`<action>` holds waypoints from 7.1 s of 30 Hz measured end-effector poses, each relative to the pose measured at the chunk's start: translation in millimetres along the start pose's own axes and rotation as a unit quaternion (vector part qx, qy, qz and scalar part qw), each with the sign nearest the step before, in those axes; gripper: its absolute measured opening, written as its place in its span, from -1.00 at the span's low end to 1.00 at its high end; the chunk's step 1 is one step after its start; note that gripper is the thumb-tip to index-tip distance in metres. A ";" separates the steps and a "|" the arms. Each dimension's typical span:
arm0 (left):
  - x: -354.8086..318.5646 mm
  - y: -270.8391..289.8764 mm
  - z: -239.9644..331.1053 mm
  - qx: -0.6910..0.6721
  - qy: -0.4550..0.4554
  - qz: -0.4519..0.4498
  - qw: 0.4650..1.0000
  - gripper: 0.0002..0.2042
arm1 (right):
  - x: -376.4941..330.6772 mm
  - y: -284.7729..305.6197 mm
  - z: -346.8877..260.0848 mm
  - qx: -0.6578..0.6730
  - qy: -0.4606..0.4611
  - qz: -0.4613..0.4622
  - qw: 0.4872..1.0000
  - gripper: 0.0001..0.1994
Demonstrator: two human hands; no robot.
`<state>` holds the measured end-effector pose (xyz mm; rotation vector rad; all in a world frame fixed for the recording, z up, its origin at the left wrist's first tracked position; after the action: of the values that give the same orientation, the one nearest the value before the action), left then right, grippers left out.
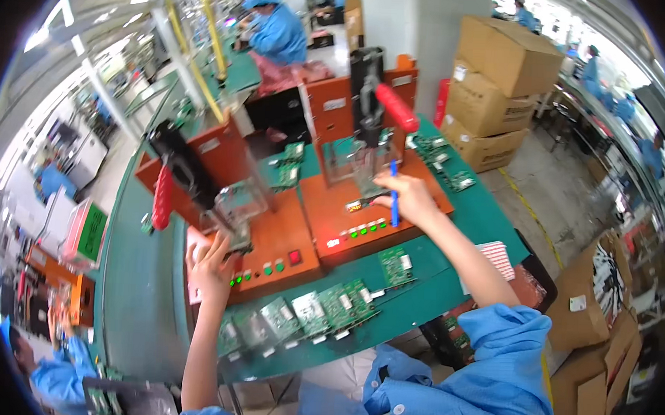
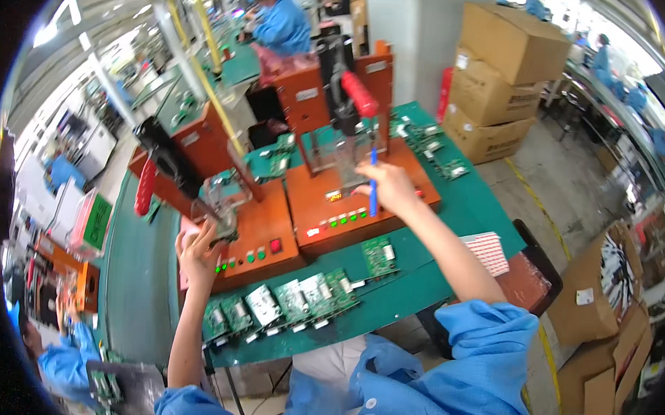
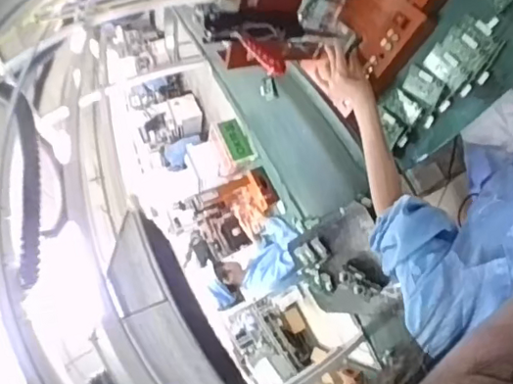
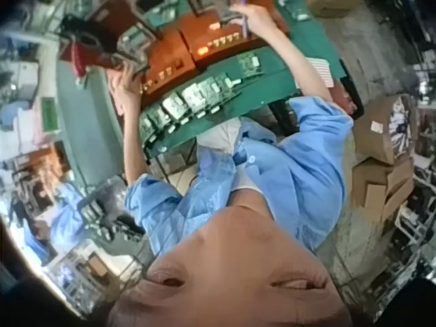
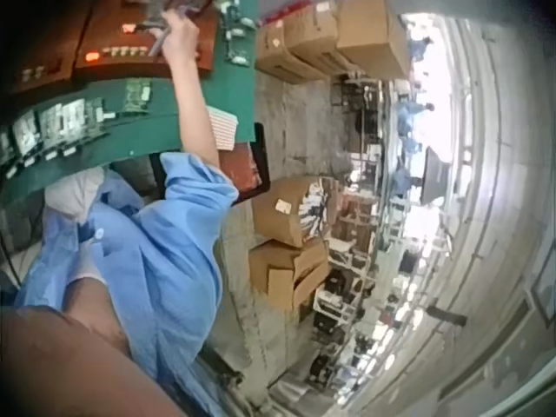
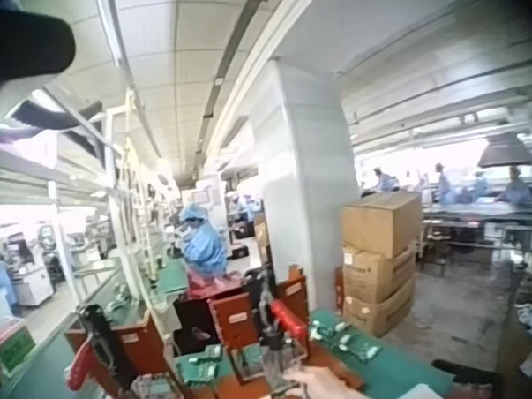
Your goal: The person tests circuit boards by loading them into testing fixtures, operating the machines with levers and buttons, marking the boards with a pen, and placing them onto the table.
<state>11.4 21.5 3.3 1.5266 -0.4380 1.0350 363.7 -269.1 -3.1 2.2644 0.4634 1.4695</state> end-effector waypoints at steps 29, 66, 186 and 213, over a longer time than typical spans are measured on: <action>5.5 4.4 10.7 -0.040 0.024 0.019 0.999 -0.55 | -0.4 1.6 -0.3 0.005 -0.025 -0.009 1.000 -0.54; 5.9 6.6 9.4 -0.022 0.023 0.019 0.999 -0.55 | 3.3 5.5 -11.0 0.023 -0.080 -0.030 0.996 -0.54; -39.3 -20.8 143.5 0.036 -0.049 -0.056 0.997 -0.53 | -92.6 66.3 -9.0 -0.136 -0.043 0.091 0.986 -0.73; 317.6 60.9 -44.4 -0.425 0.400 -0.057 0.810 -0.40 | 310.3 95.2 -6.4 -0.070 -0.051 0.102 0.991 -0.60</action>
<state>119.2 134.0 290.1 0.2436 -0.1465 1.0694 485.1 -201.9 290.5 2.3145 0.0961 1.4241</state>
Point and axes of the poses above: each hand's wrist, its own x-axis towards the middle knuckle, its own y-axis out of the back of the hand, z = x × y, the point moved 2 cm from there along x, towards the middle knuckle, and after that the axes turned 13 degrees about z, right-handed, at the moved point
